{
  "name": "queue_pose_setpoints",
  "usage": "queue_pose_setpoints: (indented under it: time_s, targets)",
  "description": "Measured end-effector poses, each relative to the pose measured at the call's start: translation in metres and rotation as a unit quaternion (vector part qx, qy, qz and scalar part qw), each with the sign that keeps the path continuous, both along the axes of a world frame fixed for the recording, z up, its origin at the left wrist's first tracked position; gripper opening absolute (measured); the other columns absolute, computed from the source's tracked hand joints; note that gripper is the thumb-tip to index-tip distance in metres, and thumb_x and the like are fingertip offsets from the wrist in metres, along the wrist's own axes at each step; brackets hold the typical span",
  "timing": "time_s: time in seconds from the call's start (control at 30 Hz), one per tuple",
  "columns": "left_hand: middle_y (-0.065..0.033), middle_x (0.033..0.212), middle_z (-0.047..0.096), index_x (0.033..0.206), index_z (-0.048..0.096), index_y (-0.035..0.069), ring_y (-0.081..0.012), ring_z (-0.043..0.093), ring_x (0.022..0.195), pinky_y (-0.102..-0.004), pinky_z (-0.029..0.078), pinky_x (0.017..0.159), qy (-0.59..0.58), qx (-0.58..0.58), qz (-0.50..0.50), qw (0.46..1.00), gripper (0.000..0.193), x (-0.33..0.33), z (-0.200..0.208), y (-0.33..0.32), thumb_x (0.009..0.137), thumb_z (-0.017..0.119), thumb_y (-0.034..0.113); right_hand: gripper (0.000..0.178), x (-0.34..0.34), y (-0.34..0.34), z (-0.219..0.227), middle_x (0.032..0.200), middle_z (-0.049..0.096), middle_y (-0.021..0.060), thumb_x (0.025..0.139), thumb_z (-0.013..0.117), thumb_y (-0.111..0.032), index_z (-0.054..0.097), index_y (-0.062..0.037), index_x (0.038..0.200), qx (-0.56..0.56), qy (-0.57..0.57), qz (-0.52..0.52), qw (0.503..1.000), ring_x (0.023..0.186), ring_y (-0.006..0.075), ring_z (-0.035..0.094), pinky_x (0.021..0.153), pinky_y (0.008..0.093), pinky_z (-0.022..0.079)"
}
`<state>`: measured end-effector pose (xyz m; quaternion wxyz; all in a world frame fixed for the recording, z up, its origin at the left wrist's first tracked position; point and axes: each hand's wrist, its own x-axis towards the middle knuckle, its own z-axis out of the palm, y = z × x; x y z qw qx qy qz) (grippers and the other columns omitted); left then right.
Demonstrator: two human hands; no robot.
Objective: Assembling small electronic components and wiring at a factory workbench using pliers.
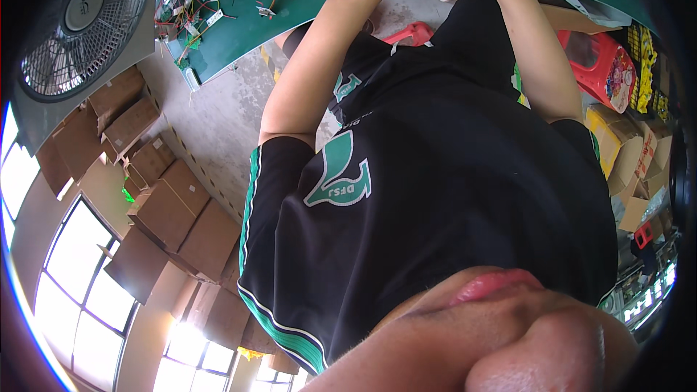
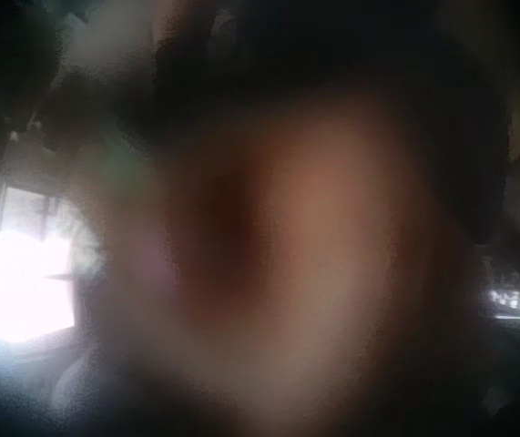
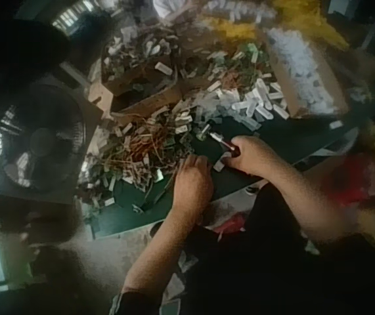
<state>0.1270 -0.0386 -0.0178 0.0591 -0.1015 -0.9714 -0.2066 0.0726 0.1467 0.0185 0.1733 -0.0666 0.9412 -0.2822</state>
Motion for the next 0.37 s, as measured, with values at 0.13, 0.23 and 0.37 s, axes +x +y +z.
queue_pose_setpoints:
  time_s: [0.13, 0.23, 0.37]
  targets:
    - [-0.0219, 0.107, 0.065, 0.109, 0.066, -0.001, -0.0408, 0.063, 0.103, -0.0498, 0.051, 0.091, 0.026, 0.034, -0.005, 0.999, 0.018, -0.001, -0.003, 0.0, 0.098, 0.057, 0.01, 0.043, -0.001, 0.0, 0.002, 0.086, 0.069, 0.0181, 0.086, 0.081, -0.036, 0.066, 0.0031, 0.096, 0.001, -0.036, -0.018, 0.999, 0.08, 0.0283, 0.069, 0.071, 0.0411, 0.052]
    - [-0.0214, 0.108, 0.065, 0.11, 0.067, 0.0, -0.0409, 0.064, 0.103, -0.049, 0.052, 0.091, 0.021, 0.041, 0.012, 0.999, 0.019, 0.002, 0.006, 0.002, 0.097, 0.059, 0.011, 0.042, -0.001, 0.0, 0.0, 0.087, 0.07, 0.0188, 0.085, 0.081, -0.035, 0.067, 0.0034, 0.097, 0.0, -0.007, -0.011, 1.0, 0.081, 0.0293, 0.07, 0.071, 0.0415, 0.052]
    - [-0.0215, 0.113, 0.066, 0.115, 0.067, 0.001, -0.0409, 0.064, 0.108, -0.0472, 0.051, 0.095, 0.006, 0.083, -0.015, 0.996, 0.022, 0.004, 0.007, -0.005, 0.097, 0.061, 0.011, 0.043, -0.001, 0.003, -0.003, 0.089, 0.071, 0.0198, 0.085, 0.082, -0.034, 0.067, 0.0032, 0.1, -0.004, -0.011, -0.006, 1.0, 0.082, 0.0292, 0.07, 0.072, 0.0412, 0.053]
